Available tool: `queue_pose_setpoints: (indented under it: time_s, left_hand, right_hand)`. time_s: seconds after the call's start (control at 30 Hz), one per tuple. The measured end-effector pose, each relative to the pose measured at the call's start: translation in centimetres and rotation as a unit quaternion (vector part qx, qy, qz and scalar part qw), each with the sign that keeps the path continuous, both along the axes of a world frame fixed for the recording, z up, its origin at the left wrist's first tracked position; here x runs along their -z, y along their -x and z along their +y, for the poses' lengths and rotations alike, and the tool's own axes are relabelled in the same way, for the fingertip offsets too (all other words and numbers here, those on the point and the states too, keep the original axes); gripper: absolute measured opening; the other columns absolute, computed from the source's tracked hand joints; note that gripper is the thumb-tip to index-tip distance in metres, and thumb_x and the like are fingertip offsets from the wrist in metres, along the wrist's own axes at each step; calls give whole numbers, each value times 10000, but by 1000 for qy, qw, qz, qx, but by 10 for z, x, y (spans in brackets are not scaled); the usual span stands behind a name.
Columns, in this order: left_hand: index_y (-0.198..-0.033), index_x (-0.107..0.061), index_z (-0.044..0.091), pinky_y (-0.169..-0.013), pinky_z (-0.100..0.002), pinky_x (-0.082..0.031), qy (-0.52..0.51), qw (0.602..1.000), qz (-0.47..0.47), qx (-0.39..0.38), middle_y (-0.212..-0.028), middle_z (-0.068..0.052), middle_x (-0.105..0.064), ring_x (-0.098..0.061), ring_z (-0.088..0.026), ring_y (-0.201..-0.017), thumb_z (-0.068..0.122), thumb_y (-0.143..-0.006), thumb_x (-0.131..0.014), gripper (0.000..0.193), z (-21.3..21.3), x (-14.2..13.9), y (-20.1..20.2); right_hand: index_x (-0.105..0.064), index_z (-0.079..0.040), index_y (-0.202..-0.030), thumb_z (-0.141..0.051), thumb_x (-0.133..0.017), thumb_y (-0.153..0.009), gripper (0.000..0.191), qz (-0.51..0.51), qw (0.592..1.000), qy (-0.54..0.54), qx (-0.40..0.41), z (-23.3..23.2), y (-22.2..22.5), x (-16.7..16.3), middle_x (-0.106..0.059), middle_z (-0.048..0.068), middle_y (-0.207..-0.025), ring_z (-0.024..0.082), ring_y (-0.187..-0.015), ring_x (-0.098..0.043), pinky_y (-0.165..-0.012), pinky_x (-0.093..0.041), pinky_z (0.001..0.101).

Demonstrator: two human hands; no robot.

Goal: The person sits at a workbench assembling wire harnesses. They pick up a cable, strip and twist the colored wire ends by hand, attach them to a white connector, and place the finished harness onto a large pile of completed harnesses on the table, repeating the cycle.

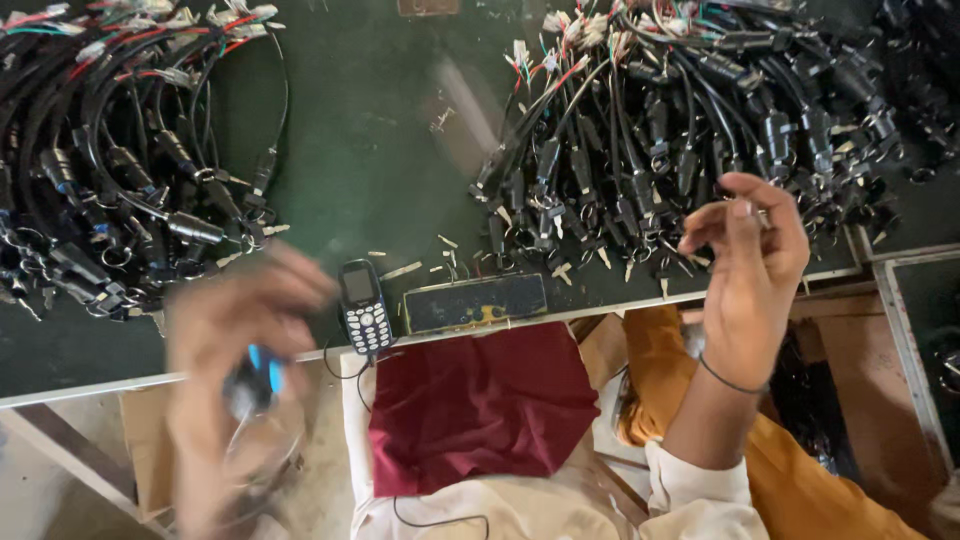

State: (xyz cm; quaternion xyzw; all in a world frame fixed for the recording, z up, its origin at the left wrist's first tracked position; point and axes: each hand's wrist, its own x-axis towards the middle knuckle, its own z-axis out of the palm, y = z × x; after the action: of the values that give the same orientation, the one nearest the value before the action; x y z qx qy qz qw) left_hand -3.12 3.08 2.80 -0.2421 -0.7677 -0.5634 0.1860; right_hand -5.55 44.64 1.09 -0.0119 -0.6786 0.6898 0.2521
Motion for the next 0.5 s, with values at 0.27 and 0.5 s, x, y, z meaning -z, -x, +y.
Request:
queue_pose_setpoints:
  time_s: [0.27, 0.5]
  left_hand:
    - [-1338, -697, 41, -1126, -564, -321, 513, 824, 72, -229, -1333, -165, -629, -568, -348, -1305, -106, -730, -650, 627, -75, 30, 109]
    - [-1395, -600, 58, -1093, -434, -462, 222, 966, 17, -133, -1418, -155, -558, -469, -353, -1366, -118, -874, -597, 550, -13, 68, 32]
  right_hand:
    - [-745, -60, -1065, -228, -671, -1047, 184, -153, 948, -248, 130, -16, 104, 30, -712, 105, -830, 188, -709, -644, -596, -508, 311]
    - [-794, -74, -875, -434, -745, -798, 371, -283, 779, -547, 120, -67, 184, 43, -734, 163, -926, 375, -873, -709, -768, -557, 447]
